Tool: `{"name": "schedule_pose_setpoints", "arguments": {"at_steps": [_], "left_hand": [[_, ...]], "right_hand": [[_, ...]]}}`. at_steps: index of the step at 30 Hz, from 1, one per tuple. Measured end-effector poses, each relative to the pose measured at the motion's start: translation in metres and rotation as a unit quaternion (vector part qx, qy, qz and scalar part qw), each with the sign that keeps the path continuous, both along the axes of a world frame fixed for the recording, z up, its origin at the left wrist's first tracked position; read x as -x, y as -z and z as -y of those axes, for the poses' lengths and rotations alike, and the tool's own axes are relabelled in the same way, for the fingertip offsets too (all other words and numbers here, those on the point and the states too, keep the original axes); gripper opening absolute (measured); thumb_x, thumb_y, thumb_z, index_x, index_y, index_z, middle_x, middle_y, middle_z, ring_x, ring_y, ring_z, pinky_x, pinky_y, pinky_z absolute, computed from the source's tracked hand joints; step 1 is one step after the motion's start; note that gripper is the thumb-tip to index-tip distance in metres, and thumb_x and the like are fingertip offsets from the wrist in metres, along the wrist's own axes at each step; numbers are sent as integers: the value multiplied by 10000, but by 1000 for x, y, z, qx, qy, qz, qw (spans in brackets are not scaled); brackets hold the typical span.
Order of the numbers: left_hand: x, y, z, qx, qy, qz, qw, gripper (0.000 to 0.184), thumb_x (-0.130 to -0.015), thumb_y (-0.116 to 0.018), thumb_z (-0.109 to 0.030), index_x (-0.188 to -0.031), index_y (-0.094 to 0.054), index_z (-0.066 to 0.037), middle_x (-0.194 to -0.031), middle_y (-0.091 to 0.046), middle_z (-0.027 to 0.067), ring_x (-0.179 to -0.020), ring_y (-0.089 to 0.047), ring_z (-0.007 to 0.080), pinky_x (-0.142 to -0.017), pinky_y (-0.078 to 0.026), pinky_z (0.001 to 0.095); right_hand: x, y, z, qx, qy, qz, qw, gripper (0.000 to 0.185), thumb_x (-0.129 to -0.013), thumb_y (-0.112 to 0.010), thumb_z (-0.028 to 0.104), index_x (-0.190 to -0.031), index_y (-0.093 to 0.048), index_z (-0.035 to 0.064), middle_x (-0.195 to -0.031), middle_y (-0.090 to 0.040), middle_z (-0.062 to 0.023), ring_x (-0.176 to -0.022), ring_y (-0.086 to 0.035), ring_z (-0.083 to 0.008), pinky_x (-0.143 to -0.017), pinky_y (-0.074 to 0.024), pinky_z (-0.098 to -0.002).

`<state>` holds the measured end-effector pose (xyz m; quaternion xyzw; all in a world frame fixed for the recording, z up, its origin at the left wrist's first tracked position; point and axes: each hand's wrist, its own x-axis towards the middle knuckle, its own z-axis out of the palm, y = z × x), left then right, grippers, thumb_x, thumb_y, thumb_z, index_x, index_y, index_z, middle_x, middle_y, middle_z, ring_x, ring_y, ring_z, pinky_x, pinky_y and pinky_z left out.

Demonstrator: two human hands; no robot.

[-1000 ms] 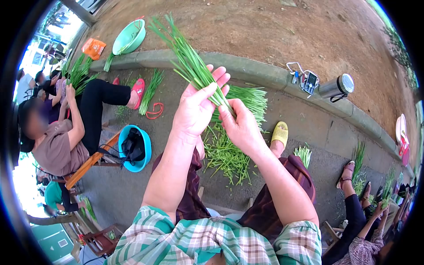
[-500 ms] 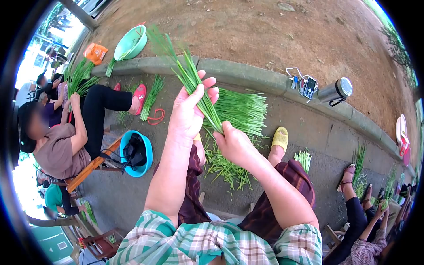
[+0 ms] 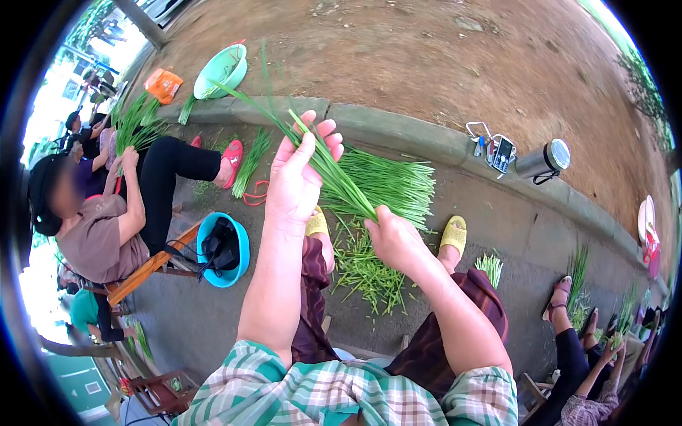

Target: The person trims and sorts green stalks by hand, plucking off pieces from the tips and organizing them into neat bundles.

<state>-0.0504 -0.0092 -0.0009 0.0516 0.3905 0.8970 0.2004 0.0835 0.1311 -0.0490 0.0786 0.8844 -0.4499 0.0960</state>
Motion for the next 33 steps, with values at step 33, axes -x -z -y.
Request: {"name": "schedule_pose_setpoints", "arguments": {"at_steps": [33], "left_hand": [[15,-12,27,3,-64,-45,997,379,-1027,-496,-260,-1327,-518,-29,-1279,-607,165,-1192,-587,288,-999,-492,423]], "right_hand": [[3,5,-58,-295,75,39,952,219,-955,-552,213,-951,-516,-2,-884,-669,-248,-856,-662,-418,-737,-522,-499]]}}
